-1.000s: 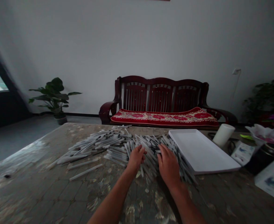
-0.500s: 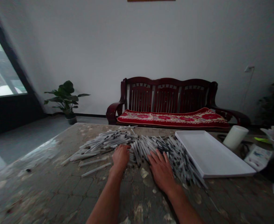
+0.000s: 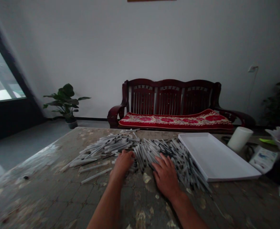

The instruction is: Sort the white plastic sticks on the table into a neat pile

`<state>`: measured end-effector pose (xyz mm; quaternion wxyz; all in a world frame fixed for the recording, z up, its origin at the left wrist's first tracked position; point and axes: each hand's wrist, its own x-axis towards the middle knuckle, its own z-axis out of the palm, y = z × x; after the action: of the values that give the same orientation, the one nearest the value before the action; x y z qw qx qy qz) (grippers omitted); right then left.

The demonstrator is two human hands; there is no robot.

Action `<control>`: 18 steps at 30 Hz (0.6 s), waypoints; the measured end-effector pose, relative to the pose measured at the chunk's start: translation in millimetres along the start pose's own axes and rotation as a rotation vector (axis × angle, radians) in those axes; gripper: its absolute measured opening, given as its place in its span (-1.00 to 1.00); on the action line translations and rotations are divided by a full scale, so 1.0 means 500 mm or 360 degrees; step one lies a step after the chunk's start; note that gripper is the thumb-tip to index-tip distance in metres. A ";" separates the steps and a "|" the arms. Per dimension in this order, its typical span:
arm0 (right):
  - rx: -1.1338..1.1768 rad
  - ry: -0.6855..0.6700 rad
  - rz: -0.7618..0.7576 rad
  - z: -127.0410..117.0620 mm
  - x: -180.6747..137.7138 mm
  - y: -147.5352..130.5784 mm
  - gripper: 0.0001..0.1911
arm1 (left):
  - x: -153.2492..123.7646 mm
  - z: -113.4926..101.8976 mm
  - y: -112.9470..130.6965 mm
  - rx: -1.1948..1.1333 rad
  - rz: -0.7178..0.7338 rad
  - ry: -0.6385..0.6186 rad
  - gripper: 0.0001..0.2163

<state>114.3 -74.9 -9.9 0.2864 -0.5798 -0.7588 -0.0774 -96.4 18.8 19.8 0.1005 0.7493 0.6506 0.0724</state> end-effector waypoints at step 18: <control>0.0042 0.0186 0.0339 -0.026 0.008 -0.003 -0.67 | -0.046 0.021 0.135 -0.0841 0.0797 0.0434 -0.88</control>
<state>116.6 -77.7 3.1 0.3442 -0.6479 -0.6759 -0.0701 -32.7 -13.7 26.8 0.1819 0.8167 0.4138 0.3587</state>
